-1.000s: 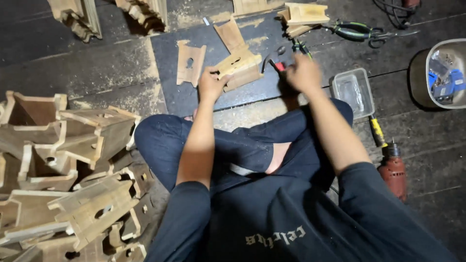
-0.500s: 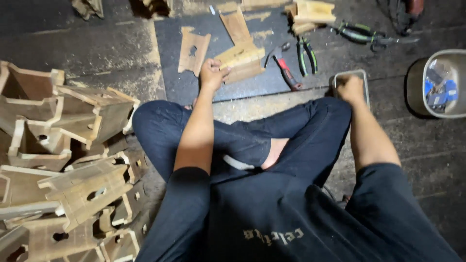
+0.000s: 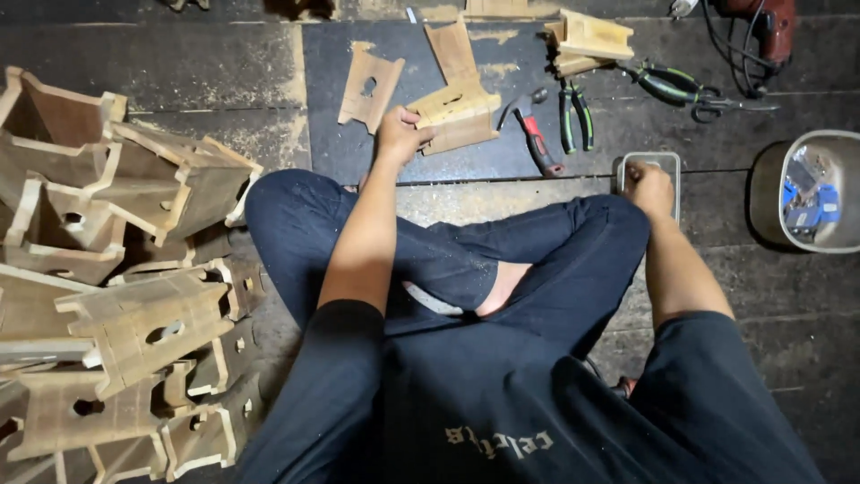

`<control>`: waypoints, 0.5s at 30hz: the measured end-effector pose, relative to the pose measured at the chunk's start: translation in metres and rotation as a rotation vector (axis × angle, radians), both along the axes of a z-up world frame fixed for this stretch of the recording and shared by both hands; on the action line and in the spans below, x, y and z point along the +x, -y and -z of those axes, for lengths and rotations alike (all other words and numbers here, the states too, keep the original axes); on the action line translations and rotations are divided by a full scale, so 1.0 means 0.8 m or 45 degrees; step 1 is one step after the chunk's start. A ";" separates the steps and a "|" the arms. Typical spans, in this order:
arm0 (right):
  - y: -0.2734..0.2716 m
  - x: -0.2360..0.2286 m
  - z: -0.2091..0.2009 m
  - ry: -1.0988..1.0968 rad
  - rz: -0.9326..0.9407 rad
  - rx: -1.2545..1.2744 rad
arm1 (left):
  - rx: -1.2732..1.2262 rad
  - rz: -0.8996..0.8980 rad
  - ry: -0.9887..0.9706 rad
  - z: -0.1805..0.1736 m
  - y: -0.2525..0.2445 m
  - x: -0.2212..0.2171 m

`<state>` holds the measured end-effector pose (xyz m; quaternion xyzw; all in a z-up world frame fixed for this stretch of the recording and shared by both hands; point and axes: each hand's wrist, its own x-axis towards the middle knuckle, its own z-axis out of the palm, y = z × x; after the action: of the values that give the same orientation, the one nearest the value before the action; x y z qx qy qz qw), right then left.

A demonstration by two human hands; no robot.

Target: The person is assembling small wooden boxes, likely birdhouses, by aligning pre-cut wooden panels and hammering nails into them to secure the structure.

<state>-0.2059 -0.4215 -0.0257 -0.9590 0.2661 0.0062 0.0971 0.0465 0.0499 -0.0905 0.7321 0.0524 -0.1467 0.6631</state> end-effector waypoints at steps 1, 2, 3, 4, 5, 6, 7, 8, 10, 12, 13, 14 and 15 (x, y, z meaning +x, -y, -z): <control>-0.002 0.003 -0.002 0.007 -0.004 0.000 | 0.000 -0.004 0.007 -0.005 -0.001 -0.003; -0.004 0.004 -0.002 -0.043 0.027 -0.054 | -0.031 -0.007 -0.014 -0.010 -0.001 -0.006; -0.005 0.005 -0.002 -0.092 0.060 -0.109 | -0.062 -0.009 -0.034 -0.016 0.000 -0.008; -0.004 0.001 -0.005 -0.081 0.072 -0.110 | -0.064 0.003 -0.023 0.006 -0.003 -0.009; 0.000 -0.003 -0.009 -0.167 0.041 -0.061 | 0.107 0.061 0.090 0.026 -0.005 -0.009; 0.000 0.003 -0.009 -0.221 0.033 0.001 | 0.286 0.140 0.237 0.038 -0.003 0.015; 0.009 0.041 0.007 -0.178 0.069 0.012 | 0.293 0.172 0.283 0.032 -0.015 0.034; 0.026 0.023 0.027 -0.202 0.018 -0.002 | 0.266 0.163 0.203 0.039 -0.008 0.023; 0.041 -0.009 0.051 -0.259 0.039 0.007 | 0.252 0.229 0.096 0.029 -0.001 0.000; 0.044 0.005 0.050 -0.063 0.028 0.110 | -0.039 0.114 0.144 -0.024 -0.006 0.001; 0.038 -0.011 0.041 -0.061 0.063 0.116 | -0.037 0.149 0.144 -0.024 -0.002 -0.001; 0.033 -0.017 0.030 0.130 0.054 0.110 | -0.050 0.136 0.147 -0.025 -0.002 -0.003; 0.026 -0.021 0.019 0.321 0.046 0.102 | -0.064 0.122 0.149 -0.026 -0.003 -0.004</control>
<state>-0.2226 -0.4421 -0.0405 -0.9427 0.2685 -0.1054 0.1679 0.0431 0.0523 -0.0698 0.7242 -0.0253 -0.1367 0.6755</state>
